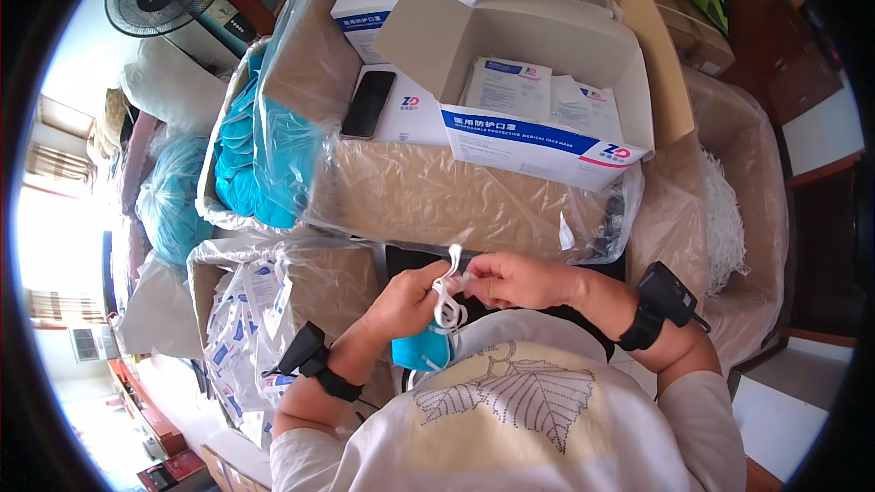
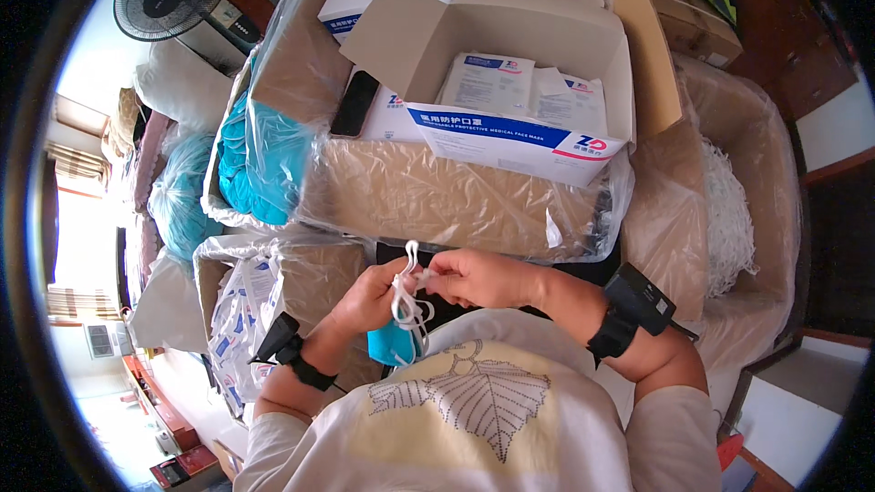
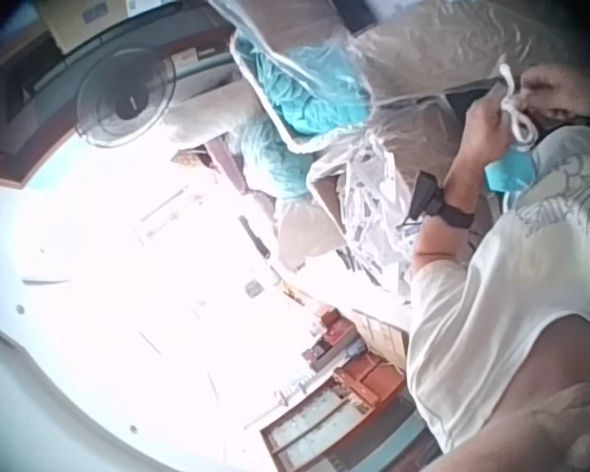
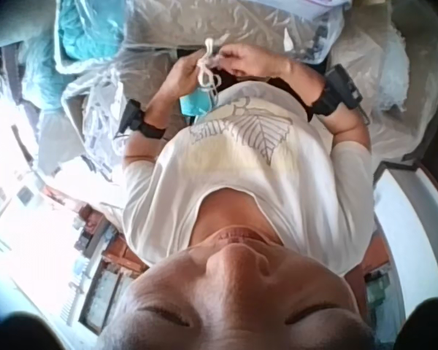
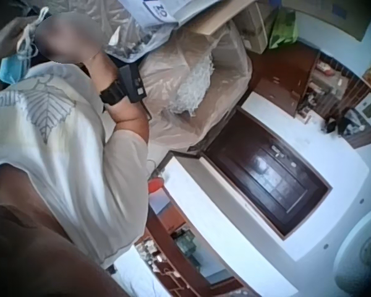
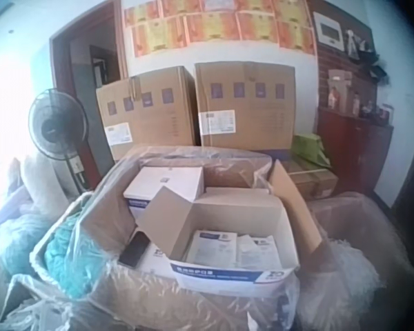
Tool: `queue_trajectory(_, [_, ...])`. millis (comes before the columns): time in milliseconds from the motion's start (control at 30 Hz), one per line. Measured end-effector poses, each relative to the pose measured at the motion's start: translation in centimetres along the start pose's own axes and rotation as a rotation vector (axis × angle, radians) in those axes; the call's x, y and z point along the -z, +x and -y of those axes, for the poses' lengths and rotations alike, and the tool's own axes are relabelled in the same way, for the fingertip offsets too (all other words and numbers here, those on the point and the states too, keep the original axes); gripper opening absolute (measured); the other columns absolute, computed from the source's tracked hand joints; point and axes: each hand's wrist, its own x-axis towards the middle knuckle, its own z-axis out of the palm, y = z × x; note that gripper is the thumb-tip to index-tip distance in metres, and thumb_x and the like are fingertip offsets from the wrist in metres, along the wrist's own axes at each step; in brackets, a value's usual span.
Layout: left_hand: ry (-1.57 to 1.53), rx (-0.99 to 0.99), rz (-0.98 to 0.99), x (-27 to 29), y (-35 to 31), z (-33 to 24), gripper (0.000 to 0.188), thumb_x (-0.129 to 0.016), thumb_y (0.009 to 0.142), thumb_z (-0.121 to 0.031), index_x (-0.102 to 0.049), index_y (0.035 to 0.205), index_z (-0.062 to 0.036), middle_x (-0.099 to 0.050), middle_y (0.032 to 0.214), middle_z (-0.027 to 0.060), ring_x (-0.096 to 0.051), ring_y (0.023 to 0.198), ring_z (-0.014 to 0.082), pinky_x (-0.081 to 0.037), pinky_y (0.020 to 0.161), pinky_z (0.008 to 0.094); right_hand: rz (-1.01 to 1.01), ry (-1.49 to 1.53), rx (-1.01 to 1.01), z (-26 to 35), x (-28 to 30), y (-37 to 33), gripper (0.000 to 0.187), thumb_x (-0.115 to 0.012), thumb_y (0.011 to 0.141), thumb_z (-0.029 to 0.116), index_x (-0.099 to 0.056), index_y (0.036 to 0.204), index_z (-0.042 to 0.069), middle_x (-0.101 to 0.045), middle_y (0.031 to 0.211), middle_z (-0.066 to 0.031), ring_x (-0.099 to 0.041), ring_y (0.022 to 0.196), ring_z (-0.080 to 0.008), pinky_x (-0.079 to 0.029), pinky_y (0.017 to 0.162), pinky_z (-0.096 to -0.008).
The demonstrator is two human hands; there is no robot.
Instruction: The recorder is unpacking medical masks from one box and organizing them into smaller boxes or bags.
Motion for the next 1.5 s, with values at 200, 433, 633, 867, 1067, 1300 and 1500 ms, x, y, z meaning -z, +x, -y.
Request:
queue_trajectory(200, [0.370, 0.036, 0.435, 0.0, 0.3, -0.2, 0.025, -0.045, 0.091, -0.023, -0.057, 0.098, -0.0021, -0.061, 0.083, 0.0064, -0.054, 0.076, 0.0122, -0.044, 0.067, 0.0301, 0.030, -0.723, 0.030, 2.9, -1.4, -1.7, 0.023, -0.051, 0.086, 0.026, -0.056, 0.101, 0.008, -0.062, 0.087, -0.0136, -0.059, 0.080, -0.0322, -0.045, 0.069, -0.0377])
queue_trajectory(433, [-0.409, 0.087, 0.623, -1.9, 0.1, 1.7, 0.028, -0.042, 0.093, -0.027, -0.057, 0.102, -0.0044, -0.059, 0.088, 0.0022, -0.052, 0.080, 0.0111, -0.043, 0.074, 0.0248, 0.000, -0.524, -0.042, 1.6, -2.5, -2.7, 0.034, -0.046, 0.090, 0.037, -0.056, 0.100, 0.006, -0.062, 0.082, -0.0136, -0.060, 0.077, -0.0307, -0.046, 0.068, -0.0361])
queue_trajectory(633, [-0.466, 0.303, 0.593, -1.6, -0.3, 1.1, 0.037, -0.040, 0.093, -0.039, -0.056, 0.090, -0.0059, -0.050, 0.077, -0.0030, -0.043, 0.072, 0.0076, -0.040, 0.067, 0.0228, 0.015, -0.194, -0.034, 1.3, -2.1, -3.7, 0.041, -0.041, 0.092, 0.040, -0.059, 0.096, 0.005, -0.057, 0.071, -0.0058, -0.053, 0.067, -0.0154, -0.044, 0.064, -0.0300])
queue_trajectory(867, [0.120, -0.105, 0.583, 0.4, 0.8, -1.9, 0.025, -0.048, 0.089, -0.030, -0.055, 0.094, -0.0064, -0.055, 0.068, 0.0123, -0.056, 0.067, 0.0283, -0.043, 0.061, 0.0347, 0.223, -0.053, -0.245, 1.8, -1.0, -3.4, 0.039, -0.041, 0.092, 0.040, -0.059, 0.095, 0.004, -0.052, 0.070, 0.0008, -0.045, 0.062, -0.0070, -0.039, 0.058, -0.0224])
queue_trajectory(1067, [0.000, -0.160, 0.538, 0.4, 0.5, -0.9, 0.018, -0.051, 0.086, -0.020, -0.055, 0.086, -0.0026, -0.054, 0.067, 0.0150, -0.052, 0.061, 0.0326, -0.042, 0.056, 0.0344, 0.153, -0.131, -0.215, 3.1, -1.8, -2.8, 0.040, -0.043, 0.092, 0.039, -0.056, 0.084, 0.001, -0.053, 0.069, -0.0023, -0.050, 0.065, -0.0109, -0.042, 0.059, -0.0271])
queue_trajectory(1300, [0.166, -0.485, 0.620, 2.1, -0.7, -5.1, 0.013, -0.060, 0.080, -0.018, -0.057, 0.077, -0.0056, -0.054, 0.064, 0.0086, -0.054, 0.060, 0.0289, -0.040, 0.050, 0.0360, 0.357, -0.393, 0.046, 4.7, -1.6, -6.8, 0.033, -0.043, 0.092, 0.031, -0.055, 0.086, 0.001, -0.054, 0.070, -0.0138, -0.052, 0.065, -0.0219, -0.042, 0.062, -0.0335])
queue_trajectory(1500, [0.236, -0.518, 0.586, 2.8, -1.4, -5.7, 0.009, -0.060, 0.078, -0.015, -0.058, 0.078, -0.0067, -0.056, 0.067, 0.0082, -0.056, 0.062, 0.0274, -0.043, 0.052, 0.0361, 0.397, -0.373, -0.139, 5.2, -0.5, -9.0, 0.033, -0.041, 0.093, 0.030, -0.053, 0.085, 0.000, -0.055, 0.071, -0.0130, -0.053, 0.065, -0.0231, -0.042, 0.063, -0.0342])
